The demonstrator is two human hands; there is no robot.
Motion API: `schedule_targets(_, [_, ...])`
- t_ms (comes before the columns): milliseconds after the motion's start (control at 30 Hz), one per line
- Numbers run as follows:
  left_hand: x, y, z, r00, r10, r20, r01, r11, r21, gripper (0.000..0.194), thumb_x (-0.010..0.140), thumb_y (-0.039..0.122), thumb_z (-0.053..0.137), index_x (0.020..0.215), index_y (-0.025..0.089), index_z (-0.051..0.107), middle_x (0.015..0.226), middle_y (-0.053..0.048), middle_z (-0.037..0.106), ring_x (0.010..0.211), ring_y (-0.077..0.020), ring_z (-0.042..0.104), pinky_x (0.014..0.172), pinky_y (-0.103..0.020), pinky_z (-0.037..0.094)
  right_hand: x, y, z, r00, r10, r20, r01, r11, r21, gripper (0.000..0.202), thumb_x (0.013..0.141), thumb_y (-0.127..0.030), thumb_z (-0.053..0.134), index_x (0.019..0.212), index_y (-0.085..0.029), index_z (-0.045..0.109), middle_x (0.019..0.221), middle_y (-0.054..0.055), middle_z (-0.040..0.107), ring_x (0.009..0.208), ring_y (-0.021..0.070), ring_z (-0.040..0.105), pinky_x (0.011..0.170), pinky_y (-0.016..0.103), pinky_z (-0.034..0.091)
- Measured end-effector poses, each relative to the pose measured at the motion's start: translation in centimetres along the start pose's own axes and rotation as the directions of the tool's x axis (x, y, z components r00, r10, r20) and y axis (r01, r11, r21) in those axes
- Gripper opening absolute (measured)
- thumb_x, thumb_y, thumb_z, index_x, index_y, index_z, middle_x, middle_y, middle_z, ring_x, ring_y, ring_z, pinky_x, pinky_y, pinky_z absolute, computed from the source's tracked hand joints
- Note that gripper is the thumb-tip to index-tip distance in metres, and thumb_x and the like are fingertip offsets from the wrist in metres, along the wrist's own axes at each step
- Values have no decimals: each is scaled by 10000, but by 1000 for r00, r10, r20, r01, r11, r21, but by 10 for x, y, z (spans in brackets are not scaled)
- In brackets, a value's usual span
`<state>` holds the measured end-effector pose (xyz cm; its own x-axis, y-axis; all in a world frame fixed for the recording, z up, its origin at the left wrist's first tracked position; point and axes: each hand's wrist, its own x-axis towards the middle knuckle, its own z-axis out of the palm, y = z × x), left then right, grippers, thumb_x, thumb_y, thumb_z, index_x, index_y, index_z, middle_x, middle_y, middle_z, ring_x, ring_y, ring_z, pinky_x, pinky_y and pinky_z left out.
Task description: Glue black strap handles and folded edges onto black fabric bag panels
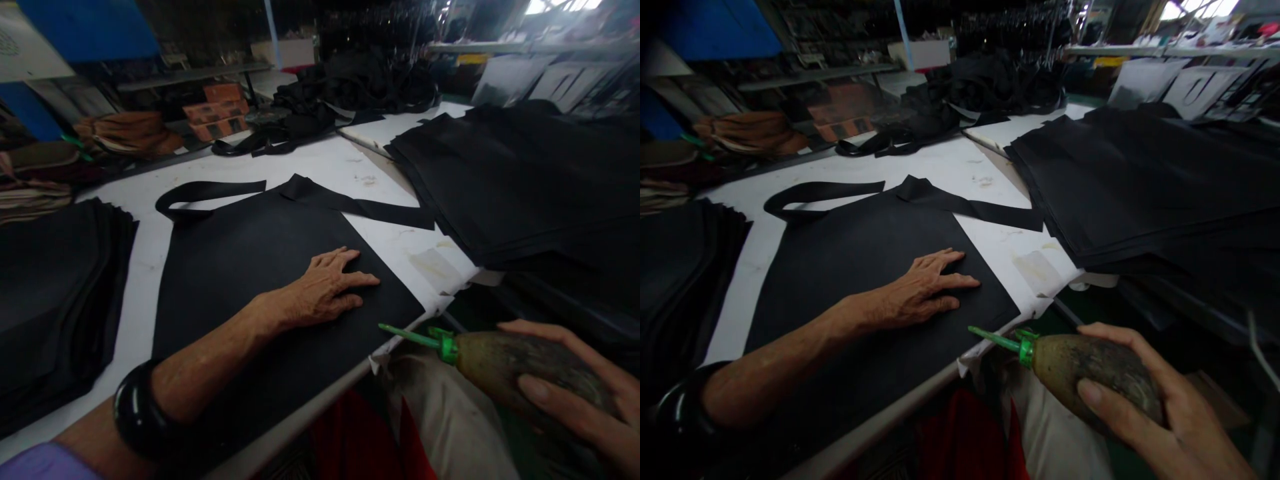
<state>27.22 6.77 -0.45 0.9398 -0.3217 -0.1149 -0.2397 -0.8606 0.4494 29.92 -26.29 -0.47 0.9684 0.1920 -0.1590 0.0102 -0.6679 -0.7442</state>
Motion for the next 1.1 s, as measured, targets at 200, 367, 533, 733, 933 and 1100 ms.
schedule_targets(200, [-1,3,-2,1000,-27,14,28,999,-22,424,887,322,484,1303,385,432,1481,-70,223,1376,-309,137,1074,-520,161,3,-5,2,999,41,35,-39,997,-61,534,558,-684,605,1015,-410,582,1002,-16,679,895,287,635,635,340,558])
schedule_targets(367, [-1,4,-3,999,-29,22,30,999,-11,427,886,318,484,1303,392,428,1482,-63,222,1376,-311,138,1069,-531,166,4,-17,4,1000,-23,21,26,983,-180,523,565,-719,568,997,-425,583,942,-23,686,801,277,644,601,359,546])
schedule_targets(533, [-1,3,-3,999,-30,18,30,1000,-5,423,891,325,477,1305,394,424,1486,-67,212,1377,-310,136,1071,-524,169,4,-20,-2,998,-57,-31,48,971,-233,509,569,-731,549,976,-427,584,882,-27,693,741,264,647,600,364,540])
schedule_targets(733, [-1,0,-2,1000,-13,14,13,1000,0,418,899,349,459,1311,403,412,1488,-61,211,1378,-302,137,1074,-522,174,9,-16,-12,994,-13,-106,-10,975,-220,536,529,-738,574,957,-416,595,853,-22,689,683,251,645,597,362,547])
schedule_targets(933, [0,1,-2,999,-27,18,27,1000,-4,416,891,338,477,1299,399,431,1486,-56,223,1373,-311,153,1069,-528,181,8,-10,-13,993,-7,-115,-20,971,-238,546,530,-741,570,970,-417,586,875,-30,684,699,253,645,607,367,544])
schedule_targets(1100, [0,4,-4,999,-43,34,43,999,4,416,894,333,471,1304,394,427,1485,-74,217,1377,-306,144,1068,-529,181,4,-11,-4,997,-40,-70,24,976,-215,511,565,-725,553,960,-404,605,904,-30,689,759,265,649,623,366,543])
